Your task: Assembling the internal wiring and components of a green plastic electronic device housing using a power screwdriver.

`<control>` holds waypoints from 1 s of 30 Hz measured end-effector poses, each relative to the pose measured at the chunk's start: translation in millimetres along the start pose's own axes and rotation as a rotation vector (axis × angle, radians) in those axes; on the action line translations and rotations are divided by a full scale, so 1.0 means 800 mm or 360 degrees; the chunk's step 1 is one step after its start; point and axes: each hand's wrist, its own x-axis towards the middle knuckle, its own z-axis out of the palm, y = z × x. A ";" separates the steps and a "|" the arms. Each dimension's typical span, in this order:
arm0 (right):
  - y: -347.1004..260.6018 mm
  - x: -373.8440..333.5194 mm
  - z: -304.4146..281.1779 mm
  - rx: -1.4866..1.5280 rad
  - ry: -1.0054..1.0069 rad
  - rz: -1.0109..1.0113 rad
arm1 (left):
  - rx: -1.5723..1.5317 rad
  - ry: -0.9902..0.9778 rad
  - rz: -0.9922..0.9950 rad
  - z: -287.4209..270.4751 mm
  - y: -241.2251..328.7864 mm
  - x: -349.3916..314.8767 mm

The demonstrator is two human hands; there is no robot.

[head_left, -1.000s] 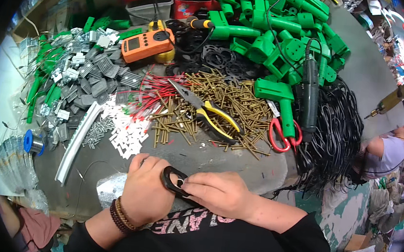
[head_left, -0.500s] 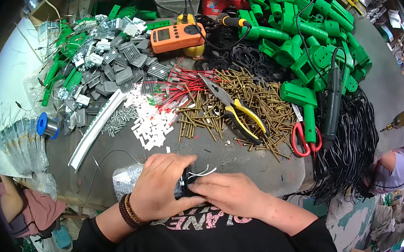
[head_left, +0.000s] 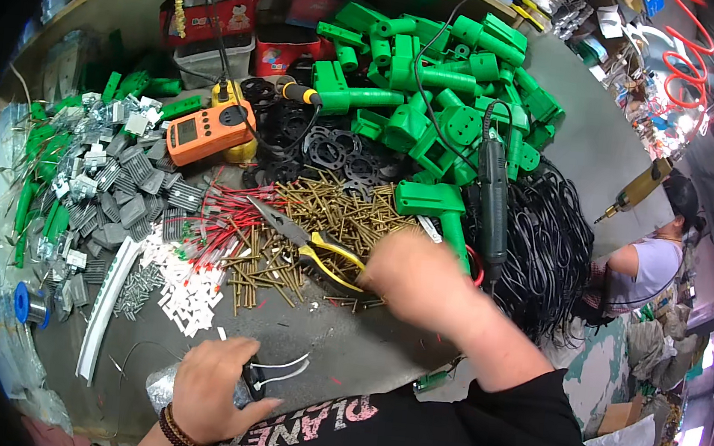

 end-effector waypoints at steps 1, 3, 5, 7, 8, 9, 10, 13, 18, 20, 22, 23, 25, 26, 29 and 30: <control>0.061 -0.003 0.030 -0.0044 0.0617 -0.0032 | -0.0002 0.0007 0.0006 -0.003 0.003 0.002; 0.106 -0.002 0.021 -0.0008 0.0724 0.0332 | 0.0005 -0.0168 0.0035 -0.004 0.003 0.007; 0.135 0.003 0.036 -0.0035 0.0737 0.0165 | 0.0021 -0.0124 0.0061 -0.001 0.001 0.005; 0.150 -0.002 0.031 -0.0102 0.0640 0.0126 | 0.0019 -0.0083 0.0083 0.001 -0.001 0.004; 0.157 -0.002 0.032 -0.0144 0.0550 0.0069 | 0.0023 -0.0082 0.0077 0.002 -0.003 0.003; 0.159 0.000 0.026 -0.0094 0.0565 0.0017 | 0.0025 -0.0072 0.0054 0.002 -0.003 -0.002; 0.158 0.001 0.018 0.0044 0.0594 0.0076 | 0.0028 -0.0062 0.0030 0.001 -0.003 -0.006; 0.181 -0.028 -0.008 0.0989 0.0687 0.0472 | 0.0028 -0.0049 0.0005 -0.002 0.004 0.003; 0.205 -0.048 -0.033 0.2009 0.1098 0.0162 | -0.0022 -0.0162 -0.0037 -0.005 0.002 0.005; 0.189 -0.048 -0.040 0.1855 0.0867 0.0212 | -0.0031 -0.0178 -0.0032 -0.005 0.001 0.006; 0.166 -0.025 -0.030 0.1098 0.0568 0.0186 | -0.0033 -0.0186 -0.0037 -0.004 -0.001 0.006; 0.138 -0.002 -0.024 0.0669 0.0525 0.0103 | -0.0018 -0.0177 -0.0064 -0.005 -0.001 0.004; 0.129 0.013 -0.008 0.0084 0.0367 -0.0121 | -0.0008 -0.0097 0.0081 -0.004 0.001 0.010; 0.125 0.023 -0.009 0.0104 0.0364 -0.0143 | 0.0006 -0.0081 0.0073 -0.005 0.002 0.011; 0.129 0.086 -0.026 0.0209 0.0519 -0.0310 | 0.0014 -0.0118 0.0002 -0.008 0.004 0.005; 0.131 0.113 -0.036 0.0149 0.0612 -0.0318 | 0.0029 -0.0134 0.0011 -0.010 0.003 0.002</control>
